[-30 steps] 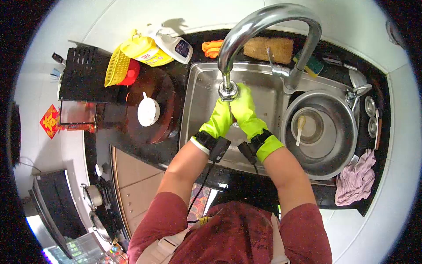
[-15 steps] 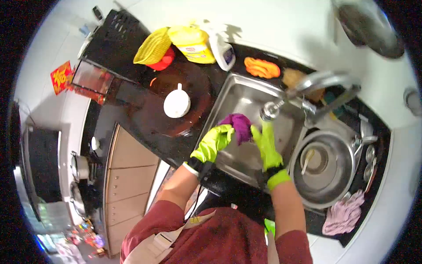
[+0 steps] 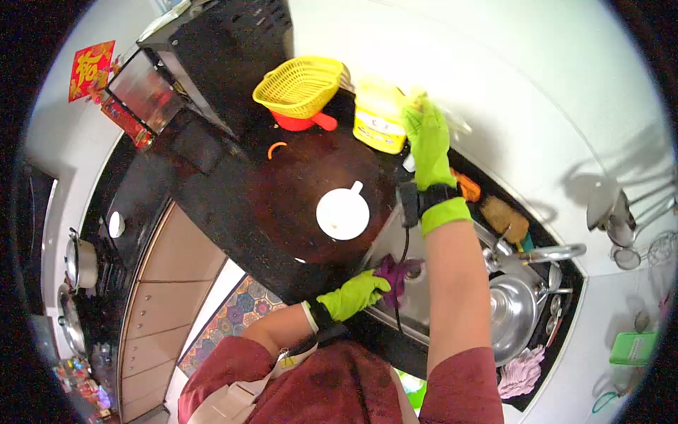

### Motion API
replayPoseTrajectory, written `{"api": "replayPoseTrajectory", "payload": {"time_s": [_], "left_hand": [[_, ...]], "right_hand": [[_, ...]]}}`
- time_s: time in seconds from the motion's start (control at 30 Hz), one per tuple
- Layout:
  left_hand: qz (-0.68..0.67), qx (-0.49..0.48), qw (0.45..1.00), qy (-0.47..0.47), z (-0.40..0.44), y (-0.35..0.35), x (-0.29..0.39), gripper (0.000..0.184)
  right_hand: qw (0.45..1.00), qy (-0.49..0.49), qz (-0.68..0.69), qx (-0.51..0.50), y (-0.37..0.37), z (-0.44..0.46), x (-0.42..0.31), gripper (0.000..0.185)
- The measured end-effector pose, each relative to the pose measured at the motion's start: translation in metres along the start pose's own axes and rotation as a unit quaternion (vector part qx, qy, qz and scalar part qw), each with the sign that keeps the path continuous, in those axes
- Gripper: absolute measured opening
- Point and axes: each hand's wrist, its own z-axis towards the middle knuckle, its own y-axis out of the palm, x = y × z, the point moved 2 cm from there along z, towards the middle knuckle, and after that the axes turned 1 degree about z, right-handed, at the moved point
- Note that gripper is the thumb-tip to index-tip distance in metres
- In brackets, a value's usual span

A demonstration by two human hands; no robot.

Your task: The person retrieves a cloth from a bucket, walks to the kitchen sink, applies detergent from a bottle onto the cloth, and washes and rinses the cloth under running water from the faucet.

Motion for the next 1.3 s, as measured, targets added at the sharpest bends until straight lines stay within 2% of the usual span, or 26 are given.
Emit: {"api": "replayPoseTrajectory", "payload": {"time_s": [0.1, 0.17, 0.2, 0.27, 0.4, 0.47, 0.53, 0.6, 0.67, 0.7, 0.73, 0.77, 0.8, 0.83, 0.9, 0.93, 0.97, 1.03, 1.07, 1.1, 1.13, 1.17, 1.2, 1.23, 1.27, 1.3], "left_hand": [[-0.03, -0.017, 0.999, -0.034, 0.0, -0.019, 0.0, 0.018], [0.015, -0.028, 0.999, -0.041, 0.012, -0.039, -0.016, 0.015], [0.005, -0.029, 0.999, -0.042, 0.023, -0.05, -0.032, 0.015], [0.109, -0.095, 0.982, 0.118, 0.047, -0.067, -0.057, 0.011], [0.105, -0.114, 0.988, 0.007, 0.006, -0.057, -0.011, 0.009], [0.181, -0.155, 0.962, 0.131, 0.008, -0.054, -0.008, 0.007], [0.216, -0.158, 0.949, 0.164, 0.0, -0.054, -0.001, 0.007], [0.252, -0.157, 0.933, 0.204, -0.006, -0.054, 0.014, 0.008], [0.177, -0.111, 0.978, -0.016, -0.005, -0.055, 0.007, 0.014], [0.176, -0.115, 0.977, -0.023, -0.003, -0.06, 0.002, 0.014], [0.322, -0.151, 0.922, 0.15, 0.0, -0.066, 0.001, 0.018], [0.449, -0.18, 0.816, 0.316, -0.001, -0.067, 0.002, 0.022], [0.463, -0.189, 0.836, 0.225, -0.003, -0.062, 0.011, 0.028], [0.463, -0.194, 0.836, 0.22, 0.004, -0.062, 0.001, 0.028], [0.458, -0.136, 0.766, 0.43, 0.002, -0.059, 0.0, 0.033], [0.222, -0.147, 0.953, 0.141, -0.001, -0.053, -0.002, 0.036], [0.229, -0.146, 0.953, 0.137, 0.008, -0.051, -0.006, 0.036], [0.128, -0.11, 0.986, 0.014, 0.042, -0.06, -0.034, 0.035], [0.39, -0.126, 0.838, 0.361, 0.047, -0.076, -0.041, 0.031], [0.026, -0.136, 0.985, 0.106, 0.032, -0.064, -0.023, 0.028], [0.156, -0.182, 0.947, 0.214, 0.056, -0.069, -0.025, 0.035], [0.561, -0.027, 0.762, 0.323, 0.016, -0.037, 0.027, 0.045], [0.464, -0.026, 0.839, 0.283, 0.014, -0.025, 0.038, 0.053], [0.497, 0.023, 0.829, 0.256, 0.003, -0.009, 0.052, 0.047], [0.092, -0.016, 0.988, 0.122, 0.01, -0.001, 0.048, 0.039], [-0.332, -0.04, 0.942, -0.039, 0.017, 0.01, 0.039, 0.032]], "right_hand": [[0.998, 0.013, 0.013, 0.052, 0.023, 0.036, -0.029, 0.036], [0.94, 0.185, 0.274, 0.083, 0.028, 0.048, -0.022, 0.028], [0.941, 0.187, 0.272, 0.073, 0.027, 0.055, -0.015, 0.028], [0.784, 0.402, 0.471, 0.051, 0.033, 0.064, 0.006, 0.023], [0.856, 0.392, 0.336, 0.029, 0.032, 0.057, -0.014, 0.027], [0.863, 0.405, 0.297, 0.048, 0.04, 0.056, -0.008, 0.028], [0.867, 0.417, 0.263, 0.07, 0.039, 0.054, -0.005, 0.029], [0.864, 0.378, 0.33, 0.044, 0.038, 0.061, -0.01, 0.029], [0.858, 0.395, 0.325, 0.04, 0.031, 0.066, -0.016, 0.03], [0.851, 0.414, 0.321, 0.033, 0.028, 0.065, -0.022, 0.03], [0.849, 0.421, 0.317, 0.036, 0.028, 0.06, -0.025, 0.03], [0.849, 0.404, 0.338, 0.044, 0.029, 0.057, -0.027, 0.03], [0.848, 0.386, 0.359, 0.053, 0.029, 0.054, -0.027, 0.03], [0.847, 0.39, 0.357, 0.058, 0.033, 0.053, -0.024, 0.03], [0.849, 0.371, 0.365, 0.089, 0.039, 0.047, -0.011, 0.03], [0.874, 0.335, 0.345, 0.071, 0.037, 0.044, -0.006, 0.028], [0.871, 0.337, 0.35, 0.078, 0.037, 0.043, -0.007, 0.028], [0.816, 0.368, 0.43, 0.118, 0.04, 0.042, -0.009, 0.028], [0.801, 0.378, 0.452, 0.102, 0.044, 0.043, 0.008, 0.029], [0.795, 0.385, 0.455, 0.112, 0.035, 0.037, -0.006, 0.029], [0.77, 0.4, 0.484, 0.114, 0.029, 0.032, -0.018, 0.03], [0.743, 0.414, 0.513, 0.117, 0.022, 0.022, -0.026, 0.032], [0.736, 0.422, 0.513, 0.128, 0.016, 0.003, -0.016, 0.032], [0.775, 0.317, 0.539, 0.088, 0.013, -0.013, -0.007, 0.025], [0.804, 0.208, 0.555, 0.048, 0.006, -0.028, 0.0, 0.018], [0.627, 0.263, 0.733, -0.032, -0.012, -0.055, -0.016, 0.023]]}}
